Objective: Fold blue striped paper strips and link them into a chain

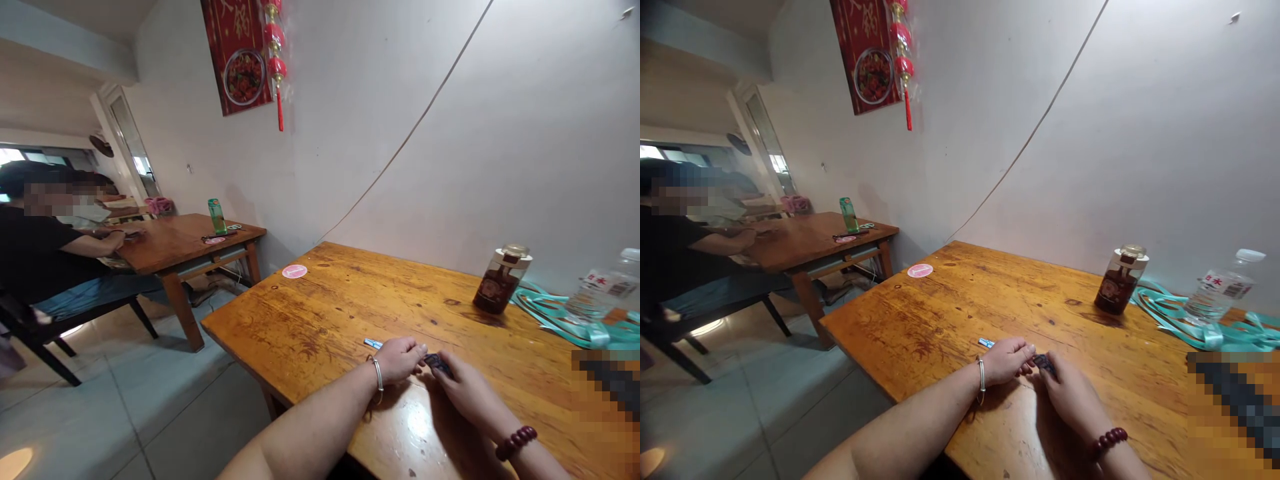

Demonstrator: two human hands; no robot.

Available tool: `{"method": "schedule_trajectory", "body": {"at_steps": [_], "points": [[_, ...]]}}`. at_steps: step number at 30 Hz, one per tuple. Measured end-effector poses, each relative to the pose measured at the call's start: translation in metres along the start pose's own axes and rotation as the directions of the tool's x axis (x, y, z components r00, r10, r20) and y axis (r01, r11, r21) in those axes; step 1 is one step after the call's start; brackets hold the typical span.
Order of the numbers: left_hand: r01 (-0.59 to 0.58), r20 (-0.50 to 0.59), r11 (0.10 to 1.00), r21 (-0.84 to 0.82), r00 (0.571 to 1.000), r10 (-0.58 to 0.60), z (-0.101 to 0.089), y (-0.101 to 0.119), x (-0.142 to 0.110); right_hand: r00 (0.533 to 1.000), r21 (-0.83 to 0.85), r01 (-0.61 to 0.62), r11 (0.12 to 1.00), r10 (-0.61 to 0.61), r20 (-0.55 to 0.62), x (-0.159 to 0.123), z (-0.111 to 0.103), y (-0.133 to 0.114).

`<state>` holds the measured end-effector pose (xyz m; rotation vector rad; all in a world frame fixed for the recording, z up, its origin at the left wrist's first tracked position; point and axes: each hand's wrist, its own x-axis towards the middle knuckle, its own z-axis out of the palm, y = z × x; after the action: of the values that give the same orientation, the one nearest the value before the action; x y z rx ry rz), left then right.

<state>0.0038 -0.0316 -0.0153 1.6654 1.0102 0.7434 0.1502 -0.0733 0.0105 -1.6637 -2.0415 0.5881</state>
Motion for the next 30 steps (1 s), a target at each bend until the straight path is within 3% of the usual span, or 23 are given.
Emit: {"method": "schedule_trajectory", "body": {"at_steps": [3,6,8,10,12,15,19,23,26,28,30], "points": [[-0.033,-0.083,0.998,-0.053,0.996,0.028,-0.004,0.004,0.0,1.0,0.257,0.016,0.966,-0.014,-0.012,0.001,0.005,-0.006],[-0.016,-0.21,0.995,0.095,0.977,0.035,-0.017,0.01,0.001,0.997,0.353,0.025,0.935,-0.051,0.065,-0.001,0.012,-0.013],[-0.018,-0.18,0.938,0.347,0.98,0.086,-0.031,0.014,0.0,0.995,0.368,0.03,0.929,-0.064,0.081,-0.001,0.017,-0.016],[-0.005,-0.087,0.787,0.617,0.993,0.074,-0.046,0.017,-0.003,0.996,0.372,0.022,0.928,-0.053,0.072,0.001,0.02,-0.017],[-0.005,-0.054,0.742,0.671,0.997,0.056,-0.061,0.017,-0.008,0.996,0.363,0.008,0.932,-0.038,0.076,0.003,0.023,-0.019],[-0.012,-0.06,0.693,0.721,0.995,0.08,-0.083,0.012,-0.016,0.984,0.318,-0.022,0.948,-0.036,0.177,0.011,0.028,-0.027],[-0.09,-0.03,0.697,0.711,0.987,0.157,-0.106,-0.001,-0.014,0.963,0.213,-0.053,0.976,-0.007,0.27,0.028,0.039,-0.05],[-0.045,-0.14,0.769,0.638,0.975,0.174,-0.124,-0.015,0.0,0.984,0.189,-0.039,0.981,0.005,0.179,0.047,0.059,-0.074],[-0.02,-0.193,0.809,0.587,0.967,0.164,-0.134,-0.022,0.002,1.0,0.161,-0.009,0.987,0.004,0.03,0.056,0.069,-0.08],[-0.019,-0.197,0.827,0.562,0.968,0.155,-0.139,-0.025,-0.004,0.995,0.146,0.02,0.989,-0.005,-0.104,0.057,0.065,-0.08],[-0.022,-0.192,0.845,0.535,0.97,0.147,-0.141,-0.025,-0.01,0.976,0.185,0.03,0.982,0.011,-0.215,0.051,0.048,-0.084]]}}
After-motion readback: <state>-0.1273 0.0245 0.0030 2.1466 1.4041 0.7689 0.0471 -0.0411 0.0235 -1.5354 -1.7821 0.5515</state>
